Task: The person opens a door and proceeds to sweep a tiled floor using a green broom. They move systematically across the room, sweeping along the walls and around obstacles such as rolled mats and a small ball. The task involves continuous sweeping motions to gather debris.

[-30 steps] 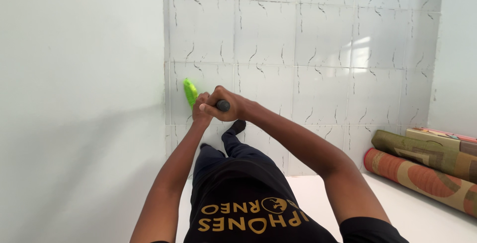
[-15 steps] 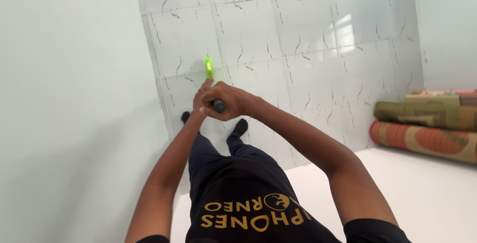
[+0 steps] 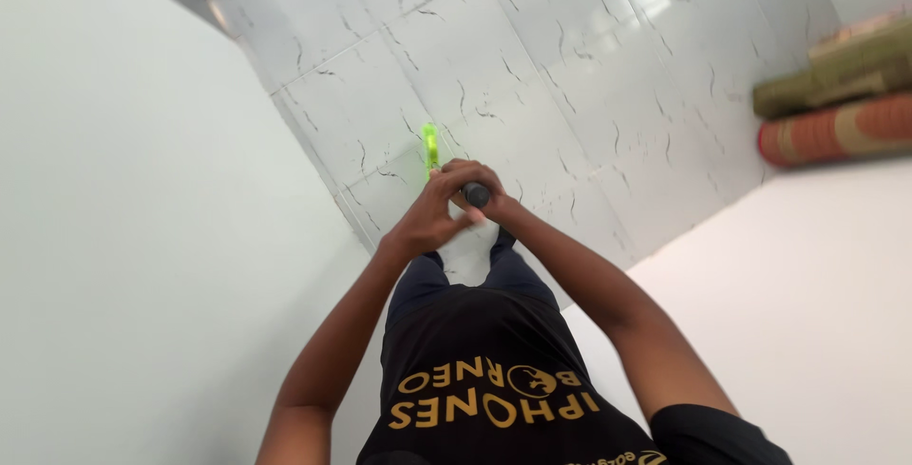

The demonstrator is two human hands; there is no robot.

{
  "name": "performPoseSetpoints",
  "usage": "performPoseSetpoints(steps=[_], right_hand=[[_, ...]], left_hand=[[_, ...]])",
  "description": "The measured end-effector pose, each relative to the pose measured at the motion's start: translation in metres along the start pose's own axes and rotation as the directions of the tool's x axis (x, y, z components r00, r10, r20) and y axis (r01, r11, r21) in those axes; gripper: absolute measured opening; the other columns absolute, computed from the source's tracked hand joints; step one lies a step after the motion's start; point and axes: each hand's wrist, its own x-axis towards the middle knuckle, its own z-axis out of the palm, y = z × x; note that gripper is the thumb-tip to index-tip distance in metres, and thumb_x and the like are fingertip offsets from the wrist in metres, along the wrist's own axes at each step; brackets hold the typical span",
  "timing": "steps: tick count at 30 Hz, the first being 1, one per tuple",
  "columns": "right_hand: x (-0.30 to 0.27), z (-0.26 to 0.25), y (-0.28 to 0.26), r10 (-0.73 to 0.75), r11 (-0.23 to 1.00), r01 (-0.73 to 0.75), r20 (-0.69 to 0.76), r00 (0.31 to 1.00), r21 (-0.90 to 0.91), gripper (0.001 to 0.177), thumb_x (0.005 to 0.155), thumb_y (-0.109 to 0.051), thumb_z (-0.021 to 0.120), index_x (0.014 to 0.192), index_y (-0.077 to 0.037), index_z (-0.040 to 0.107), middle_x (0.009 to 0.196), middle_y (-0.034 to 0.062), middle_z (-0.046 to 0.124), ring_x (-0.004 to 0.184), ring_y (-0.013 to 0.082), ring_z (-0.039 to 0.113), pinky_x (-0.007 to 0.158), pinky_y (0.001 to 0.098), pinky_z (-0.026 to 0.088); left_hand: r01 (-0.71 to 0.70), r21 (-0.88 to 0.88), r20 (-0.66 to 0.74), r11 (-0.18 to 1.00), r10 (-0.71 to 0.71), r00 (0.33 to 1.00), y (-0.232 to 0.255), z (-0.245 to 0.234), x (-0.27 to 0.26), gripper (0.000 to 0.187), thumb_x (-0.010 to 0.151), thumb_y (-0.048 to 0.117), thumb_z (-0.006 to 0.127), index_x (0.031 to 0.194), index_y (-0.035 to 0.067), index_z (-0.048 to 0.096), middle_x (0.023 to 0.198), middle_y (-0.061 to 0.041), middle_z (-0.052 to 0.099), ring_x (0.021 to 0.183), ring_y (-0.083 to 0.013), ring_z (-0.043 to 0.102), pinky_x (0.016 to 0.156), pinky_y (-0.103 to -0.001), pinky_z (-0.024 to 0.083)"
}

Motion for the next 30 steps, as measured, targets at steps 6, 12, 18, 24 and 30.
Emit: performPoseSetpoints(steps=[6, 12, 18, 24, 30], right_hand=[[-0.036, 0.005, -0.081, 0.165, 0.955, -0.207, -0.200, 0.966, -0.211, 0.022, 0.076, -0.030, 0.070, 0.073, -0.010, 0.063, 0.078, 0.0019, 0.067, 0.066, 0.0221, 0.067, 0.059, 0.0381, 0.051], [-0.089, 0.021, -0.061, 0.389, 0.826, -0.493, -0.355, 0.850, -0.275, 0.025, 0.081, -0.032, 0.069, 0.081, -0.008, 0.063, 0.080, 0.0063, 0.068, 0.071, 0.0279, 0.068, 0.064, 0.0427, 0.053], [-0.142, 0.048, -0.012, 0.515, 0.560, -0.712, -0.494, 0.700, -0.424, 0.021, 0.081, -0.026, 0.068, 0.096, -0.013, 0.073, 0.092, 0.0177, 0.065, 0.079, 0.0389, 0.068, 0.067, 0.0494, 0.054], [-0.156, 0.094, 0.059, 0.706, 0.564, -0.797, -0.375, 0.601, -0.215, 0.019, 0.082, -0.025, 0.061, 0.091, -0.012, 0.071, 0.087, 0.0133, 0.076, 0.087, 0.0354, 0.073, 0.075, 0.0467, 0.057], [-0.094, 0.128, 0.079, 0.536, 0.715, -0.658, -0.419, 0.733, -0.238, 0.021, 0.084, -0.028, 0.063, 0.088, -0.010, 0.072, 0.088, 0.0138, 0.074, 0.084, 0.0358, 0.071, 0.073, 0.0471, 0.054]], left_hand=[[-0.072, -0.064, 0.226, 0.995, 0.085, 0.970, 0.024, -0.022, 0.012, 0.052, 0.083, 0.054, 0.073, 0.066, 0.008, 0.055, 0.057, -0.004, 0.043, 0.058, -0.0185, 0.051, 0.061, -0.038, 0.039], [-0.061, -0.206, 0.445, 0.977, 0.149, 0.883, -0.001, 0.003, 0.015, 0.033, 0.089, 0.030, 0.064, 0.067, 0.006, 0.056, 0.055, -0.004, 0.044, 0.053, -0.0180, 0.046, 0.055, -0.035, 0.040], [0.180, -0.203, 0.598, 0.963, -0.024, 0.801, -0.026, 0.024, 0.012, 0.032, 0.096, 0.021, 0.061, 0.072, 0.001, 0.068, 0.050, -0.003, 0.050, 0.044, -0.0147, 0.045, 0.044, -0.033, 0.036], [0.212, -0.046, 0.665, 0.976, -0.128, 0.736, -0.046, 0.035, -0.013, 0.043, 0.102, 0.021, 0.059, 0.065, 0.000, 0.065, 0.047, -0.004, 0.039, 0.043, -0.0170, 0.038, 0.046, -0.035, 0.034], [-0.225, -0.110, 0.292, 0.968, 0.248, 0.924, -0.037, 0.004, -0.038, 0.029, 0.107, 0.021, 0.065, 0.091, -0.003, 0.060, 0.074, -0.013, 0.056, 0.066, -0.0250, 0.054, 0.063, -0.040, 0.048]])
